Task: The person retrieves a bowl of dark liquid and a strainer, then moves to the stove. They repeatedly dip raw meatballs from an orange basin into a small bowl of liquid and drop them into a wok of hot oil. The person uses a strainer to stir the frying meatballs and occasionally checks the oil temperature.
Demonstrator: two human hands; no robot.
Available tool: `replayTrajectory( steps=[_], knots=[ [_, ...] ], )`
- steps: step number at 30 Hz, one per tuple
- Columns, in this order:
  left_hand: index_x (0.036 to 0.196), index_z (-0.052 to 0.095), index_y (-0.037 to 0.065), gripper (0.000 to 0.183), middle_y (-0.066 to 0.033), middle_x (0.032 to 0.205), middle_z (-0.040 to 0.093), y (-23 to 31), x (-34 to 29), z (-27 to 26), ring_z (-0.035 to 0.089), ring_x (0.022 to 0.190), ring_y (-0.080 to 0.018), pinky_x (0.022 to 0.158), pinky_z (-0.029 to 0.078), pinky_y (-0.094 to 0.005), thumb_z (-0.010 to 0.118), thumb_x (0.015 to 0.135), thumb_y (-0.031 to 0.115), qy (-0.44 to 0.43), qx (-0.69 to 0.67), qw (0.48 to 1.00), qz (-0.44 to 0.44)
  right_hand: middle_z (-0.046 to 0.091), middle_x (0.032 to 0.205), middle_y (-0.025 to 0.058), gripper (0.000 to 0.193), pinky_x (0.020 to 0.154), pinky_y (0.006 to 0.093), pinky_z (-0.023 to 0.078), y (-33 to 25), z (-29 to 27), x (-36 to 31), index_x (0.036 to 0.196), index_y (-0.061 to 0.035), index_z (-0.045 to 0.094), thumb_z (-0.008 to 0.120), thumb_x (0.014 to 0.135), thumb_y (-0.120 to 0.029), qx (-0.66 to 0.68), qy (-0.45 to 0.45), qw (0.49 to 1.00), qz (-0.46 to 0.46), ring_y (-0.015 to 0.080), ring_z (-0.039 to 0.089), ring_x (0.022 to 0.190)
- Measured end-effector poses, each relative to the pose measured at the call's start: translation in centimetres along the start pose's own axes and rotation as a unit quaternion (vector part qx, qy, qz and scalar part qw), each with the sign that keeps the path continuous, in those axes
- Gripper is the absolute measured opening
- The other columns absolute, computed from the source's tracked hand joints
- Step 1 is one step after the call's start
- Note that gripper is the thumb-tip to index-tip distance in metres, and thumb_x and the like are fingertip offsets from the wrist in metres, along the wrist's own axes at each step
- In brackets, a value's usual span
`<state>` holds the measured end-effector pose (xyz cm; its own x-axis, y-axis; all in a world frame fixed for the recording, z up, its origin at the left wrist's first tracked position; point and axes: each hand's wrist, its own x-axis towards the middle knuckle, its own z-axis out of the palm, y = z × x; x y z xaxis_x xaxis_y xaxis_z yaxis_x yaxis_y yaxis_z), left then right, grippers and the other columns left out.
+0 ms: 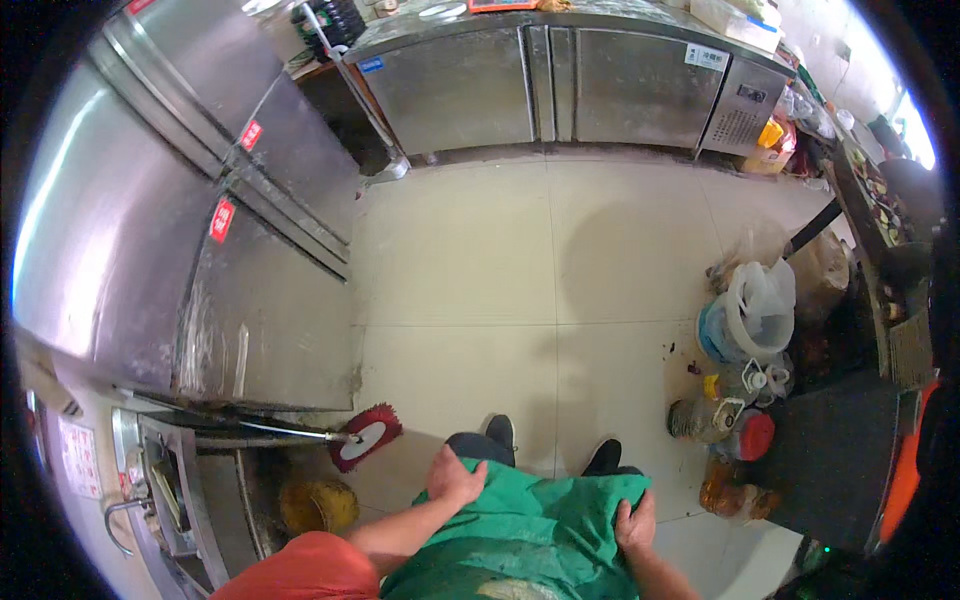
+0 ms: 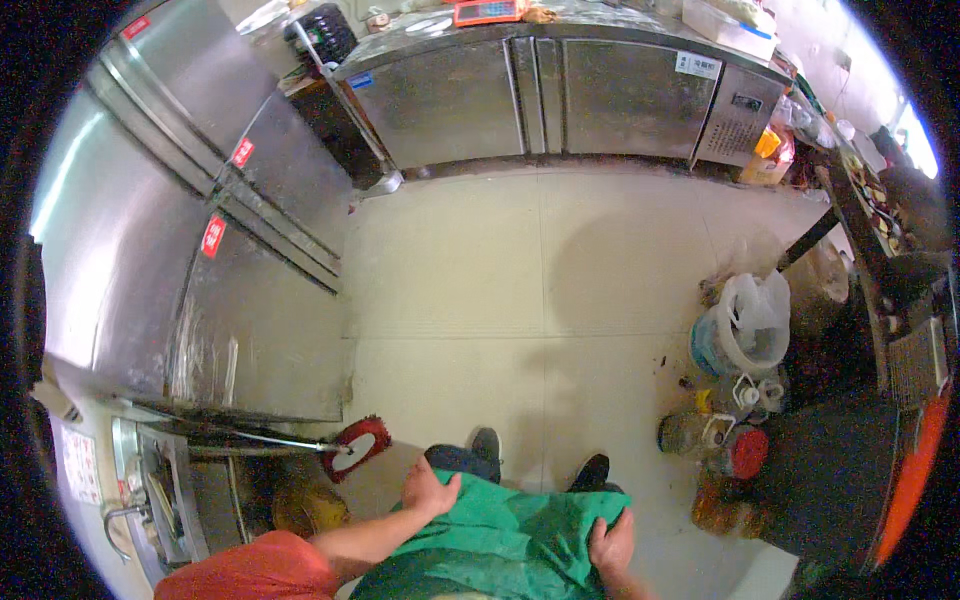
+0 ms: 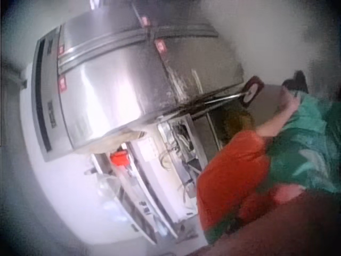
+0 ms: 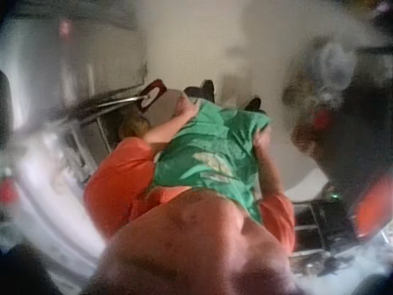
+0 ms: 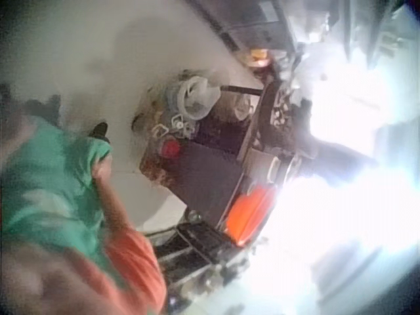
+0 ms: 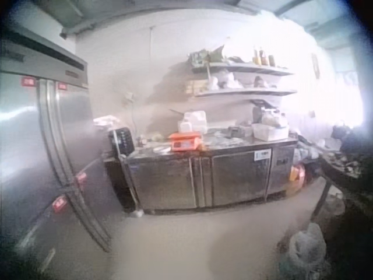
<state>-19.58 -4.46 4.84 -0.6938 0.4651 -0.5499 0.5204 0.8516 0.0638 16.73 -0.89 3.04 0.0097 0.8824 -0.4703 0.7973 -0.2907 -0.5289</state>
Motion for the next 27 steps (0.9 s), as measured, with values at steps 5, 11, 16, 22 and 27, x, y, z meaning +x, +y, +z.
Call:
replayTrajectory(
  steps=[5,11,16,22,27],
  knots=[
    [0.135,0.04,-0.003,0.083,-0.0226,0.129,0.053,1.4,-0.1,-0.6,0.052,0.121,-0.0362,0.102,0.043,-0.0455,0.069,0.079,0.052,-0.016,0.102,0.995,-0.018,0.05,0.133,0.0313,0.073,0.103,0.0484,0.042,-1.0,0.4,1.4,0.145,0.0059,0.029,0.055,0.091,-0.036,-0.051,-0.052,0.997,0.034,0.0466,0.05,0.122],
    [0.14,0.037,-0.003,0.089,-0.0243,0.134,0.052,2.3,-0.4,-1.7,0.055,0.12,-0.0377,0.1,0.046,-0.0471,0.065,0.081,0.057,-0.148,0.116,0.982,-0.021,0.054,0.122,0.0348,0.065,0.088,0.0538,0.048,-1.5,1.0,2.6,0.138,0.0062,0.035,0.052,0.091,-0.036,-0.131,-0.131,0.98,0.069,0.0517,0.058,0.103],
    [0.131,0.054,-0.004,0.076,-0.0267,0.134,0.055,-3.2,4.3,-1.6,0.054,0.126,-0.0365,0.103,0.044,-0.0435,0.059,0.084,0.056,-0.309,-0.016,0.947,0.083,0.059,0.116,0.031,0.054,0.086,0.0513,0.05,-4.1,-0.3,5.2,0.129,0.0024,0.046,0.055,0.091,-0.035,-0.113,-0.171,0.977,0.063,0.0467,0.061,0.101],
    [0.102,0.064,0.004,0.04,-0.0132,0.092,0.069,-17.2,7.9,-5.3,0.066,0.08,-0.021,0.07,0.053,-0.0347,0.064,0.083,0.039,-0.128,-0.269,0.954,-0.011,0.065,0.108,0.0264,0.042,0.084,0.0483,0.052,-9.6,-5.3,7.6,0.119,-0.0022,0.061,0.059,0.09,-0.033,-0.08,-0.201,0.976,0.007,0.0408,0.064,0.099],
    [0.088,0.068,0.003,0.026,-0.0196,0.08,0.069,-26.7,5.5,-11.5,0.068,0.075,-0.0319,0.065,0.052,-0.0477,0.061,0.082,0.027,-0.229,-0.218,0.947,-0.052,0.069,0.104,0.023,0.033,0.082,0.0461,0.052,-12.6,-15.8,6.3,0.112,-0.0053,0.07,0.061,0.09,-0.029,-0.069,-0.144,0.982,-0.098,0.0359,0.067,0.098]
  ],
)
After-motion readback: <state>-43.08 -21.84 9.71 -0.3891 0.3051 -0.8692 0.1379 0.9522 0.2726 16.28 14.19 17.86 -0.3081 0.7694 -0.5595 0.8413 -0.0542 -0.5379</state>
